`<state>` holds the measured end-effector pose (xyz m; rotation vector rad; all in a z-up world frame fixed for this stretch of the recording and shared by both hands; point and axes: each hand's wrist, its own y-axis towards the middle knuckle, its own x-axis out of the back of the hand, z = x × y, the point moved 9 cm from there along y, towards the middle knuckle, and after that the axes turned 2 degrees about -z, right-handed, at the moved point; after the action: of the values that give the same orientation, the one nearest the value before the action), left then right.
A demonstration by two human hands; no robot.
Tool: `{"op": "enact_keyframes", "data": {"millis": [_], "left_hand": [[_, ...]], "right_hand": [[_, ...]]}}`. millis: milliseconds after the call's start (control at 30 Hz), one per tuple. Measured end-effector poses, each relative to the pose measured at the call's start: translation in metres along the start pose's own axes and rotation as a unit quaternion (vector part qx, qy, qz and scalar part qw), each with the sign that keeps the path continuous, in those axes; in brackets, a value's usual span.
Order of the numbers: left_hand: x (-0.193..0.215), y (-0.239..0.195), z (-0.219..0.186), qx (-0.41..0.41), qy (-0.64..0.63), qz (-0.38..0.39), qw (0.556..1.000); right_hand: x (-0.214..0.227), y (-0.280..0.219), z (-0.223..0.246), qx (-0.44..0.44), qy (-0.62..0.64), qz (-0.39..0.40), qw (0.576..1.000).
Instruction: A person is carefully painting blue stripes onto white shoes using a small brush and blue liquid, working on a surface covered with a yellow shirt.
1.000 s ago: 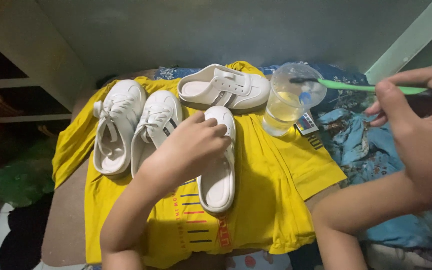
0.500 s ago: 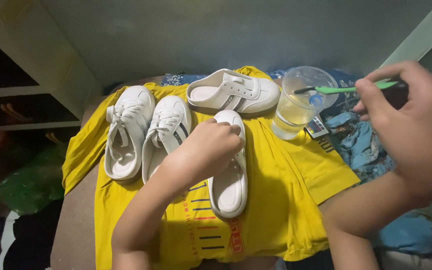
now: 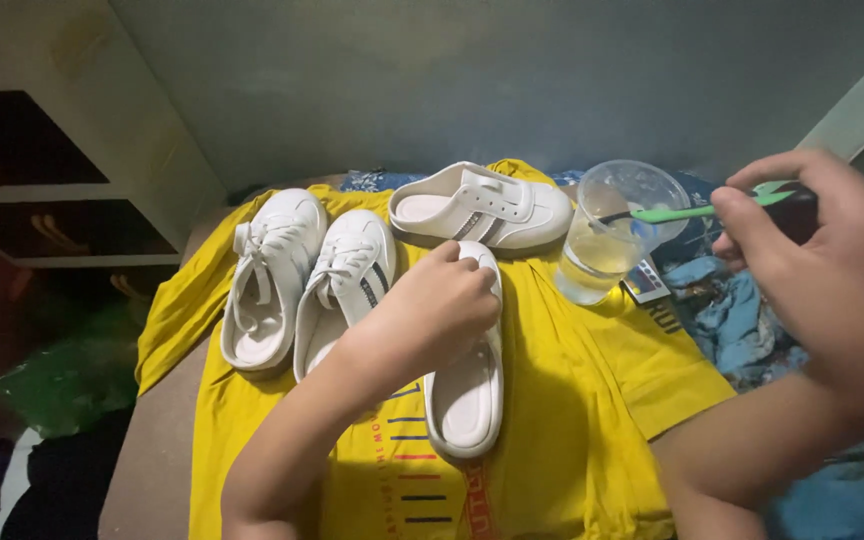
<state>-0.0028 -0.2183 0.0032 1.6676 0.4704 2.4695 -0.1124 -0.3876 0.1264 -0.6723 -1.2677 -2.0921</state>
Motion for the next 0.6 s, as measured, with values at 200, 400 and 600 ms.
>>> {"op": "enact_keyframes", "data": {"millis": [200,400,600], "left_hand": [[0.005,-0.001,-0.001,0.005,-0.006,-0.007,1.0],[0.006,-0.009,0.008,0.032,-0.037,0.051,0.998],[0.024,-0.023,0.013,0.048,-0.136,0.162,0.976]], "right_hand": [[-0.001,-0.002,-0.002,0.004,0.005,0.009,1.0],[-0.001,0.001,-0.005,-0.005,0.021,0.01,1.0],[0.002,0.001,-0.006,-0.002,-0.007,0.018,1.0]]}}
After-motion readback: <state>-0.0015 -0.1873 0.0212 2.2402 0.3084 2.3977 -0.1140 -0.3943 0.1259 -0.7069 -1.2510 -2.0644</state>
